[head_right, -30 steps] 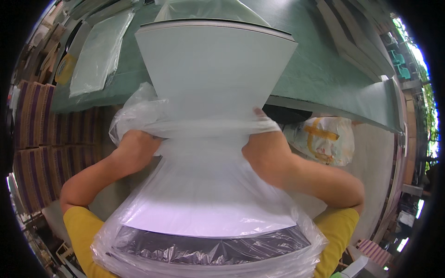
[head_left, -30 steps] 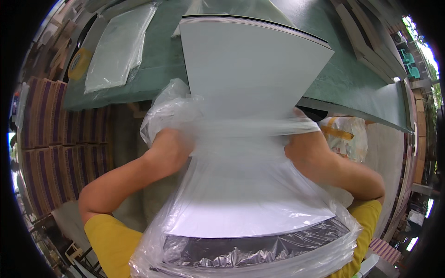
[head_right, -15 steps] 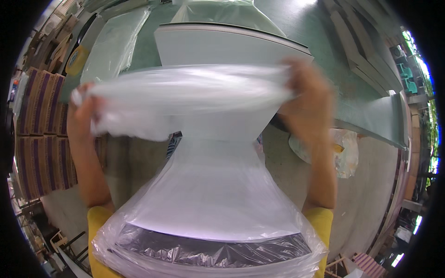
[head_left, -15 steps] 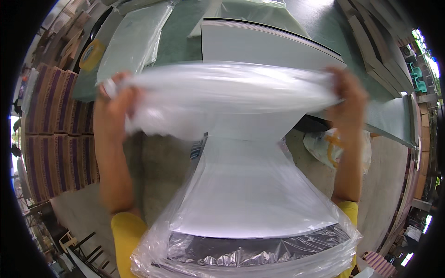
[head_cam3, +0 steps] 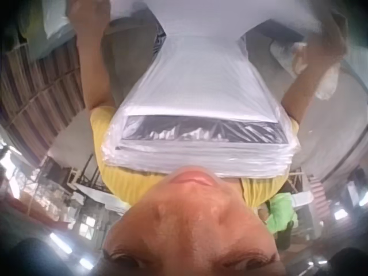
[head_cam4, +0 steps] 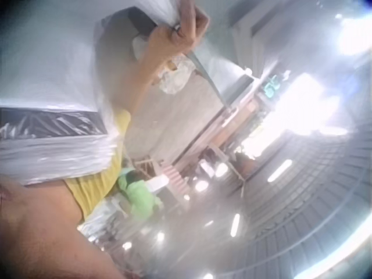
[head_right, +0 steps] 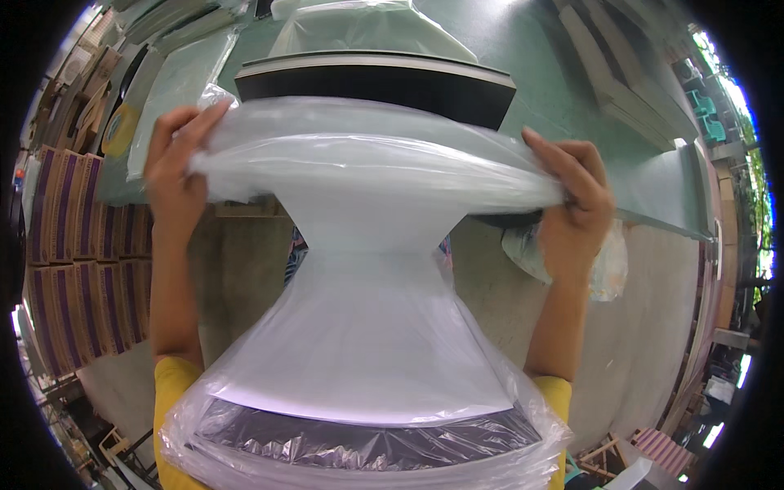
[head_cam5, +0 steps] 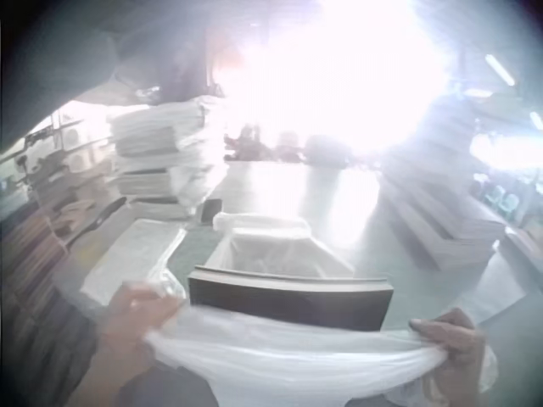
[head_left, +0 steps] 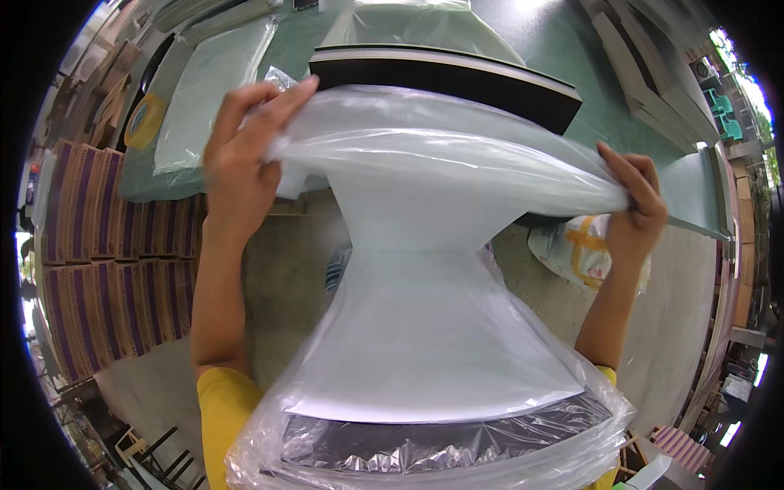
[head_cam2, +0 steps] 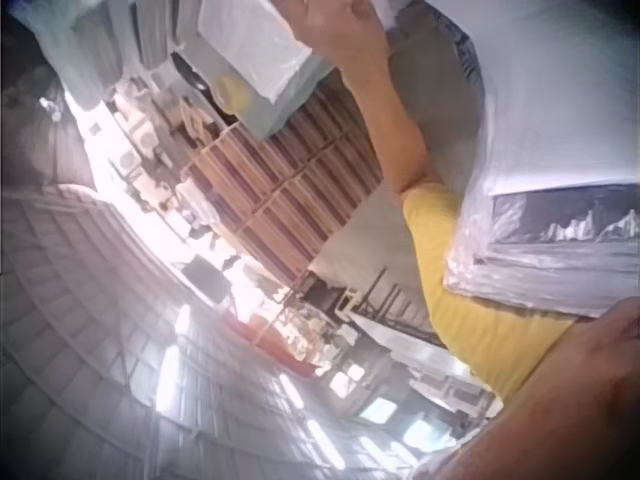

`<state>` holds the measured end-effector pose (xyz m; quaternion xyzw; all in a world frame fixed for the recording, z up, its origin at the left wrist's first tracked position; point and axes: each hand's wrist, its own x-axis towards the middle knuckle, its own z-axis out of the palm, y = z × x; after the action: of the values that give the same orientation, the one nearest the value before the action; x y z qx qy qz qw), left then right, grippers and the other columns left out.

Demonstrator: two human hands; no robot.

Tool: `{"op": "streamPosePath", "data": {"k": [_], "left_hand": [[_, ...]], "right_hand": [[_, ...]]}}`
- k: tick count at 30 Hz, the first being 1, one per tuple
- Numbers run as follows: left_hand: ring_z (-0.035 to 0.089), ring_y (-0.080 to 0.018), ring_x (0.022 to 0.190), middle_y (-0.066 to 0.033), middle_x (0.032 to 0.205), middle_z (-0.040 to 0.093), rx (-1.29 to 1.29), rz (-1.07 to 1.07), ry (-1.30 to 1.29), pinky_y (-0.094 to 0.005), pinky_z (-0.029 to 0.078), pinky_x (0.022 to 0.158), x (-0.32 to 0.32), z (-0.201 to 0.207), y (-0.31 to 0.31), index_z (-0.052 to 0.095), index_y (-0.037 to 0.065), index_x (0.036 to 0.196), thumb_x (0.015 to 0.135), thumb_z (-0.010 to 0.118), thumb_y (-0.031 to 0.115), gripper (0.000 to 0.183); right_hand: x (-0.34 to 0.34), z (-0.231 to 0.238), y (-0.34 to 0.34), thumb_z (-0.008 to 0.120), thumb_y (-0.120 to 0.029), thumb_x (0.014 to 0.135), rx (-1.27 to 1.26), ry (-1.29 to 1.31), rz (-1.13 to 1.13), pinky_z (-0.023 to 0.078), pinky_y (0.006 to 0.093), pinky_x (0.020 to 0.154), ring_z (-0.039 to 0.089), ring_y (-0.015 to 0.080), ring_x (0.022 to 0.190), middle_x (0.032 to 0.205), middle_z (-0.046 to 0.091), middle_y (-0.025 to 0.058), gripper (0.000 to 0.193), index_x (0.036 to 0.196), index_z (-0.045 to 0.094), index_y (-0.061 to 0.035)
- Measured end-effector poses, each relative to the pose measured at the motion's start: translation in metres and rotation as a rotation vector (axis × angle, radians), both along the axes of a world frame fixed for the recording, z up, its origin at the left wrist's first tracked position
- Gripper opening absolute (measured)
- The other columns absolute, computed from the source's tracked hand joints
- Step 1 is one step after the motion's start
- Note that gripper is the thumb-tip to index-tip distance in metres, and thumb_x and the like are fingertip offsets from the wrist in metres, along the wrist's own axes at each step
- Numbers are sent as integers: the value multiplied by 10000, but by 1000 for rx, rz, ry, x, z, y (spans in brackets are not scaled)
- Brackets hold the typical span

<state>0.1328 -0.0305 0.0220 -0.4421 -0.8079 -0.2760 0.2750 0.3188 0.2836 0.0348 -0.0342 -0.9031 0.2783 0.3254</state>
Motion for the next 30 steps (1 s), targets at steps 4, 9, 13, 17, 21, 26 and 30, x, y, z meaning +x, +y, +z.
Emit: {"op": "streamPosePath", "data": {"k": [4,9,13,17,21,26,30], "left_hand": [[547,-152,719,-78,790,578,223,-652,-862,-233,441,603,6,7,-39,588,27,1003,579,573,-55,433],[542,-138,746,-97,846,580,344,-621,-1800,-261,420,709,31,-77,-56,568,-51,931,596,627,32,350],[552,-172,793,-96,891,571,116,-120,-1862,-283,428,718,50,-200,-62,566,-13,935,682,625,99,283],[554,-182,795,-96,854,581,65,130,-1766,-289,431,699,61,-214,-27,573,-9,911,721,615,147,250],[535,-119,723,-69,774,578,-235,125,-1073,-267,426,652,44,-190,-47,560,-17,869,723,604,158,232],[575,-165,718,-94,805,592,-206,-1391,-1344,-285,449,643,64,2,-46,576,22,884,771,597,209,220],[576,-228,793,-104,852,603,-289,-1429,-1550,-305,445,705,101,-56,7,566,38,960,795,579,235,257]], "right_hand": [[26,-17,31,605,52,624,-962,-41,642,426,207,605,536,177,628,745,577,124,285,908,603,79],[30,-100,11,562,-36,692,-1416,-778,528,452,222,651,566,120,757,850,587,122,283,960,505,36],[41,-229,-10,456,-25,682,-297,-1044,-113,439,286,705,581,213,788,835,606,97,169,785,591,-24],[39,-279,-30,455,-55,699,-551,-825,-441,441,310,711,591,268,804,802,614,154,199,825,602,-12],[35,-210,9,509,-55,719,-403,-516,-199,434,287,657,569,168,721,796,610,113,173,856,599,-1],[50,-54,-19,446,-181,847,-1060,-620,1575,302,391,930,440,297,1090,1095,509,191,304,1006,556,54],[21,-91,-89,478,-329,855,-897,-859,1776,141,431,1021,222,343,1254,1357,224,219,532,1263,360,-9]]}}
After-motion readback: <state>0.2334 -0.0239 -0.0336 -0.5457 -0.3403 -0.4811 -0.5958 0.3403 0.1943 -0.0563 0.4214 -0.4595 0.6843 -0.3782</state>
